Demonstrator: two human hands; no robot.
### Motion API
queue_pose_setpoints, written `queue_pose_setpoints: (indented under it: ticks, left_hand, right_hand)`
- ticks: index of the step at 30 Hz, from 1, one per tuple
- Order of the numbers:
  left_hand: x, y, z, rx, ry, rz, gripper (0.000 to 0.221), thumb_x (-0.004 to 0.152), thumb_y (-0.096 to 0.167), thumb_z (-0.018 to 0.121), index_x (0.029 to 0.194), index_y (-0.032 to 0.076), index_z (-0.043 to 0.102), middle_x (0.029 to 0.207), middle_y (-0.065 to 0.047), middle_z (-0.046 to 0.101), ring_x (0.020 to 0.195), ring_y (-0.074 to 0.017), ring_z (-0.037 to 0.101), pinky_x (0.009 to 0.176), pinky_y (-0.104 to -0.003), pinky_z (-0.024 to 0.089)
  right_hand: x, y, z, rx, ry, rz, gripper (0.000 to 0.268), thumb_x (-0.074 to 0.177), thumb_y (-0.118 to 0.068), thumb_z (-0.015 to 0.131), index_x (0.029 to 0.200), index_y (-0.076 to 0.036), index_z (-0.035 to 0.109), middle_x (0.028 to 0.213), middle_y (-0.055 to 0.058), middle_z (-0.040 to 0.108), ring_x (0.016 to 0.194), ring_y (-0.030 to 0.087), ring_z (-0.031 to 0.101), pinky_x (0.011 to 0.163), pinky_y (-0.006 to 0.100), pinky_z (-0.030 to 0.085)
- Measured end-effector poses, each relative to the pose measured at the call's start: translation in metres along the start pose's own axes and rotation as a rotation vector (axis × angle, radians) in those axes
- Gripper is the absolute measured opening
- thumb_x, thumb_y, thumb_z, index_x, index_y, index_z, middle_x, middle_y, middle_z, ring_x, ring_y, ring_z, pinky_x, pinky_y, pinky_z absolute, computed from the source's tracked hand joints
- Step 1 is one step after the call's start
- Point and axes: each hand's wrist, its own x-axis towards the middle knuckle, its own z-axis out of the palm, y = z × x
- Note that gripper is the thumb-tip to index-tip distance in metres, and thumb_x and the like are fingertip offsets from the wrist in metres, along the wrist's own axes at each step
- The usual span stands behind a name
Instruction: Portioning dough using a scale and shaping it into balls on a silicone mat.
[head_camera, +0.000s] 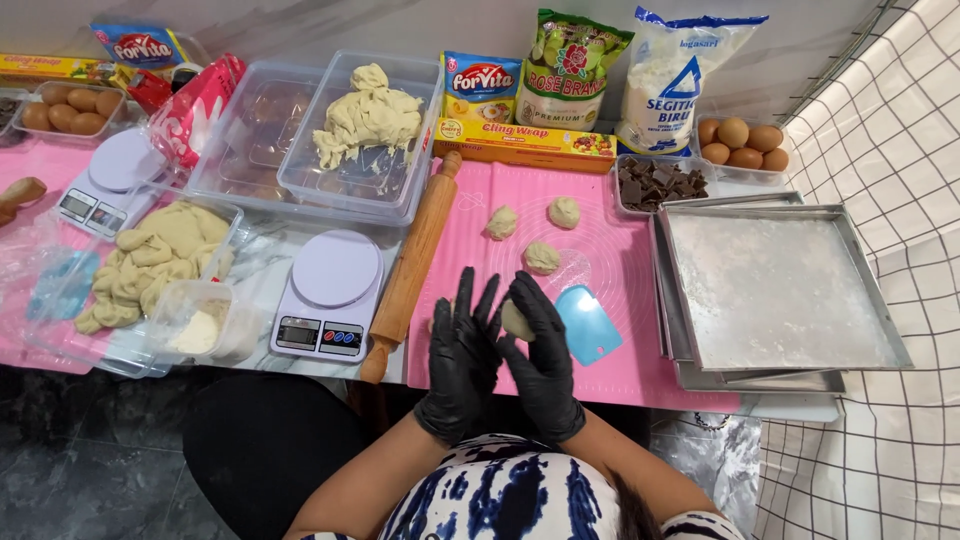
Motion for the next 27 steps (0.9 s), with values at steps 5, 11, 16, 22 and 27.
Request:
queue_pose_setpoints:
  ticks: [5,11,16,22,27]
  left_hand:
    - [0.014,-0.009,-0.033,-0.255,-0.276,-0.069,0.066,0.099,0.055,0.038,0.157,0.023,0.038,0.165,-0.011,0.038,0.151,-0.0317,0.036,0.120,-0.049,0.027]
    - [0.011,-0.016,-0.025,-0.432,-0.132,-0.289,0.065,0.098,0.057,0.051,0.149,0.017,0.056,0.144,-0.027,0.057,0.123,-0.0519,0.061,0.092,-0.067,0.052]
    - [0.031,-0.066,-0.094,-0.357,-0.098,-0.122,0.056,0.102,0.049,0.045,0.150,0.022,0.052,0.147,-0.023,0.056,0.133,-0.0445,0.054,0.106,-0.061,0.046]
    - [0.019,-0.009,-0.054,-0.100,-0.011,0.198,0.062,0.105,0.052,0.035,0.163,0.031,0.029,0.168,-0.008,0.033,0.156,-0.0300,0.025,0.124,-0.055,0.018]
    - [0.028,0.010,-0.052,-0.149,0.000,0.280,0.064,0.103,0.055,0.037,0.161,0.029,0.033,0.164,-0.011,0.040,0.155,-0.0297,0.030,0.128,-0.050,0.015]
  right_hand:
    - [-0.009,0.011,-0.001,-0.109,-0.568,-0.456,0.056,0.104,-0.023,0.064,0.152,-0.003,0.043,0.159,0.015,0.043,0.155,0.041,0.029,0.131,0.055,0.022]
    - [0.031,-0.009,-0.021,0.004,-0.097,-0.177,0.044,0.106,-0.023,0.048,0.144,-0.003,0.055,0.151,0.010,0.054,0.151,0.029,0.033,0.126,0.045,0.020]
    - [0.020,-0.003,0.011,-0.126,-0.439,-0.171,0.057,0.102,-0.024,0.052,0.156,-0.009,0.041,0.168,0.020,0.025,0.155,0.041,0.011,0.124,0.052,0.008]
    - [-0.020,0.005,0.022,0.106,-0.492,-0.002,0.055,0.093,-0.017,0.071,0.144,-0.009,0.053,0.148,0.018,0.050,0.140,0.037,0.046,0.113,0.048,0.037]
    - [0.004,-0.001,-0.004,0.483,-0.278,0.647,0.039,0.085,0.000,0.075,0.123,-0.008,0.073,0.114,0.015,0.075,0.109,0.023,0.070,0.101,0.041,0.053]
